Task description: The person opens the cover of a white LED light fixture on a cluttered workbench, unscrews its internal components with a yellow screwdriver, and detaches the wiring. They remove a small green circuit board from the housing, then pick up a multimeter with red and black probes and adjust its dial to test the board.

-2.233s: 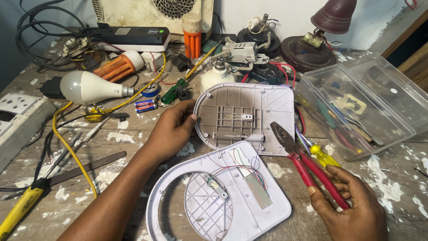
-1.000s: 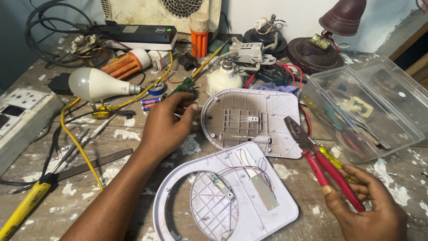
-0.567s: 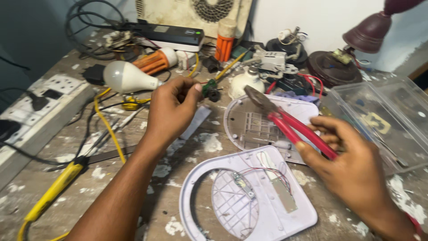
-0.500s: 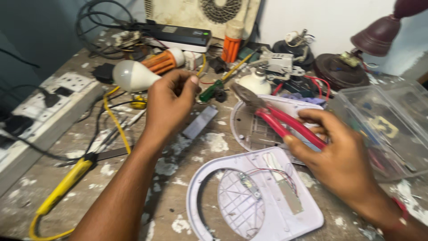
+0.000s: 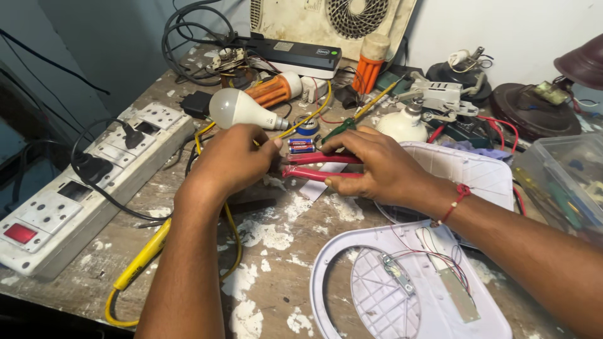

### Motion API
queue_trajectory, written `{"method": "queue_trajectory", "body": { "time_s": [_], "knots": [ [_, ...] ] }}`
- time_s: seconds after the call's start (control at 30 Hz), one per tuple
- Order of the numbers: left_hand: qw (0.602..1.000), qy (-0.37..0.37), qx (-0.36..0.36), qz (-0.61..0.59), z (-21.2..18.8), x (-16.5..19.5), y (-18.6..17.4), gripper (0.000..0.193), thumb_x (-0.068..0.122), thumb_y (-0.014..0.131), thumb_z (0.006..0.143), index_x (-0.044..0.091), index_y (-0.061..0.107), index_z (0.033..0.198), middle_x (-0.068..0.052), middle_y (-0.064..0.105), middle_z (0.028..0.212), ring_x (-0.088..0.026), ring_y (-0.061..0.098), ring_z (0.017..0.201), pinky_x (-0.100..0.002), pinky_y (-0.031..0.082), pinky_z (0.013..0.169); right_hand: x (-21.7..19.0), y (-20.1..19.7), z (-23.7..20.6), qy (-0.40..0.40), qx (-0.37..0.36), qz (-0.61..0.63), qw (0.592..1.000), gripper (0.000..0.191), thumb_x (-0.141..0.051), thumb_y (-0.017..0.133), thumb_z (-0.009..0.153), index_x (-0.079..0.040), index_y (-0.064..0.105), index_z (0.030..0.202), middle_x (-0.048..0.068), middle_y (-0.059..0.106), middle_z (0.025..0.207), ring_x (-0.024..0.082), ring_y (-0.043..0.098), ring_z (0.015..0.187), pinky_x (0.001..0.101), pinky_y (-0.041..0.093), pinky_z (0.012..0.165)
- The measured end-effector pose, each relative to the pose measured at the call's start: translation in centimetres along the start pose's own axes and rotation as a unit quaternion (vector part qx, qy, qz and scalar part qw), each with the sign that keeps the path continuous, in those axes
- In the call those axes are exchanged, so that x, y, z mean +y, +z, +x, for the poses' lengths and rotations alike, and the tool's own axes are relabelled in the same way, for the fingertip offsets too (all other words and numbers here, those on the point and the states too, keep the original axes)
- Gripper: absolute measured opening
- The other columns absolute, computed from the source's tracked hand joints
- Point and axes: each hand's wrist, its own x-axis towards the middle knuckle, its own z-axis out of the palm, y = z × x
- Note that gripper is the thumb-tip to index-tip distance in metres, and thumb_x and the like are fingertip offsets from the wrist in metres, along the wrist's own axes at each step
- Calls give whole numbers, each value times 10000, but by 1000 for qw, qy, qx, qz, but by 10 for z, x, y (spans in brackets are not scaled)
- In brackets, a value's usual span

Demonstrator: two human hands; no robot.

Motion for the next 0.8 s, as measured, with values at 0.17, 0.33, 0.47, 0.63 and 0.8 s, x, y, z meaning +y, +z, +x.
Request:
{"method": "queue_trajectory", "body": {
  "time_s": [0.17, 0.33, 0.47, 0.63, 0.8],
  "knots": [
    [997, 9, -75, 15, -1, -2, -3, 451, 442, 727, 850, 61, 760, 1089, -157, 769, 1068, -285, 746, 983, -407, 544, 891, 14, 10, 11, 9, -29, -7, 1000, 534, -386, 802, 783, -86, 651, 1198, 134, 690, 1012, 297, 645, 951, 418, 512, 828],
    [992, 10, -113, 52, -1, -1, -1, 513, 425, 832, 739, 103, 751, 1130, -143, 762, 1102, -270, 736, 1007, -392, 543, 907, 20, 14, 11, -13, -58, -6, 998, 553, -390, 783, 812, -71, 619, 1232, 149, 680, 1055, 310, 646, 984, 434, 507, 839],
    [990, 2, -105, 89, -2, 3, 2, 508, 437, 846, 736, 128, 760, 1130, -130, 755, 1108, -274, 721, 1026, -400, 534, 921, 24, 12, 12, -20, -75, -31, 997, 543, -389, 776, 827, -76, 611, 1240, 150, 668, 1077, 314, 638, 1007, 436, 502, 863],
    [987, 8, -100, 127, -2, 7, 8, 482, 426, 872, 717, 116, 785, 1077, -137, 762, 1066, -288, 720, 1024, -421, 536, 910, 25, 11, 13, -70, -87, -40, 993, 470, -367, 769, 843, -77, 616, 1180, 134, 648, 1051, 311, 615, 1017, 438, 490, 869],
    [986, 16, -102, 131, 1, 7, 13, 429, 385, 885, 714, 105, 796, 1027, -146, 768, 1011, -295, 734, 976, -423, 542, 886, 28, 15, 11, -68, -96, -31, 993, 442, -372, 761, 850, -79, 604, 1143, 127, 629, 1024, 305, 607, 999, 437, 489, 854]
  ]
}}
